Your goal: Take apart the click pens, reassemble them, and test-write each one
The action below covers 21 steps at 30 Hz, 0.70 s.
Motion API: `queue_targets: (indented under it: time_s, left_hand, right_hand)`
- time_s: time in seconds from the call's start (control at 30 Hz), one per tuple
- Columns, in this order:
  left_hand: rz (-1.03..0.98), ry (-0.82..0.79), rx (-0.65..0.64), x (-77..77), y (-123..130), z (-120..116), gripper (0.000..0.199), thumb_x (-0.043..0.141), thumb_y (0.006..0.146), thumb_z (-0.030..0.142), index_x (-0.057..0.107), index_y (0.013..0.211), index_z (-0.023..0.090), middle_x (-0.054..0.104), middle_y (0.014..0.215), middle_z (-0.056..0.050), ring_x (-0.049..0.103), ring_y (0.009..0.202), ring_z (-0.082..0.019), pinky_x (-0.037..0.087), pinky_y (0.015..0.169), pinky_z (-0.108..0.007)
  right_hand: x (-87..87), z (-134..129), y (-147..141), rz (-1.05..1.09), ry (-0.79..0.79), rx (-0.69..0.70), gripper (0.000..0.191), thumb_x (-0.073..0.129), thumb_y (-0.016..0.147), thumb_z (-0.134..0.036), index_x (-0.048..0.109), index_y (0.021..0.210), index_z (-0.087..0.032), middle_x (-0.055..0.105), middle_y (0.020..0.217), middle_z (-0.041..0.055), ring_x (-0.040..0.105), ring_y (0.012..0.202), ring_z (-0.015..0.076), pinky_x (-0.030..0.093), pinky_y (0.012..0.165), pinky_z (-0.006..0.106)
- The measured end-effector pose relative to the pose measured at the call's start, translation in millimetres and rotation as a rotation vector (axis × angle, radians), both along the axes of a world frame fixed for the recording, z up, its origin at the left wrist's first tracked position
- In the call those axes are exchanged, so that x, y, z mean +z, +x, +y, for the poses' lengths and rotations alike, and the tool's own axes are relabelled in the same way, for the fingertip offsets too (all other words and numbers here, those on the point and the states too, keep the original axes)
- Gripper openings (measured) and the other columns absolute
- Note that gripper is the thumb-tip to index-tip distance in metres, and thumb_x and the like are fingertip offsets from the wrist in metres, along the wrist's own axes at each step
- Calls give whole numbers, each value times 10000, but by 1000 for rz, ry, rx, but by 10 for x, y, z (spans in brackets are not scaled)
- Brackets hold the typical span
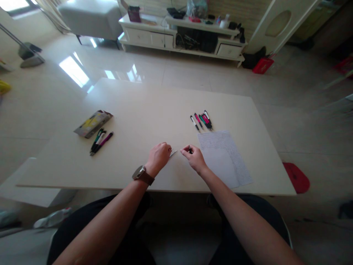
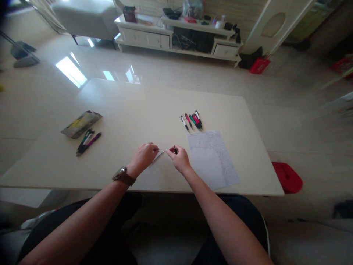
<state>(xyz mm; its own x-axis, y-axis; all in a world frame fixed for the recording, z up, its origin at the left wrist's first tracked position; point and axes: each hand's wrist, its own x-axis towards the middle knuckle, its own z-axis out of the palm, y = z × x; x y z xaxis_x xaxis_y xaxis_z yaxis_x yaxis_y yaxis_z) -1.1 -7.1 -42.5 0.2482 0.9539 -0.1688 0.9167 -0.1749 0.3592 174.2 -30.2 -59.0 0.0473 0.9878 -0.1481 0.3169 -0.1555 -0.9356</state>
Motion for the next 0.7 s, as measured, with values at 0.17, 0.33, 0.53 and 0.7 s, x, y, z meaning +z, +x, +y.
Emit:
queue_targets:
  time_s: [0.17,0.33,0.53,0.7]
  left_hand:
    - [-20,21,42,-7,-60,99,260,578,888,267,721,1092,195,725,1047,-87,655,986,-239,493,837,-330]
    - [-21,20,116,9,-271,227,257,547,878,215,712,1074,202,729,1054,-75,641,1011,-236,487,882,-350]
    - [-40,-23,30,-90,-349,195,333,588,809,169,699,1117,227,700,1102,-71,635,1002,-220,487,876,-320]
    - [-42,-17,-1,-141,-281,170,375,555,824,158,679,1170,230,677,1120,-82,627,1045,-222,480,883,-311]
  right_hand:
    - [-4,-12,12,-38,13,23,225,632,796,-392,590,695,-195,580,670,-10,504,635,147,371,634,274]
    - [-18,-8,83,-39,12,7,260,565,830,-415,575,680,-203,539,627,-19,508,636,153,366,625,273]
    - [-11,-18,125,-63,7,39,240,560,830,-391,582,678,-206,560,625,-15,513,631,155,363,618,273]
    - [13,-33,123,-100,13,69,208,569,824,-337,583,663,-206,589,636,-4,540,647,165,374,639,281]
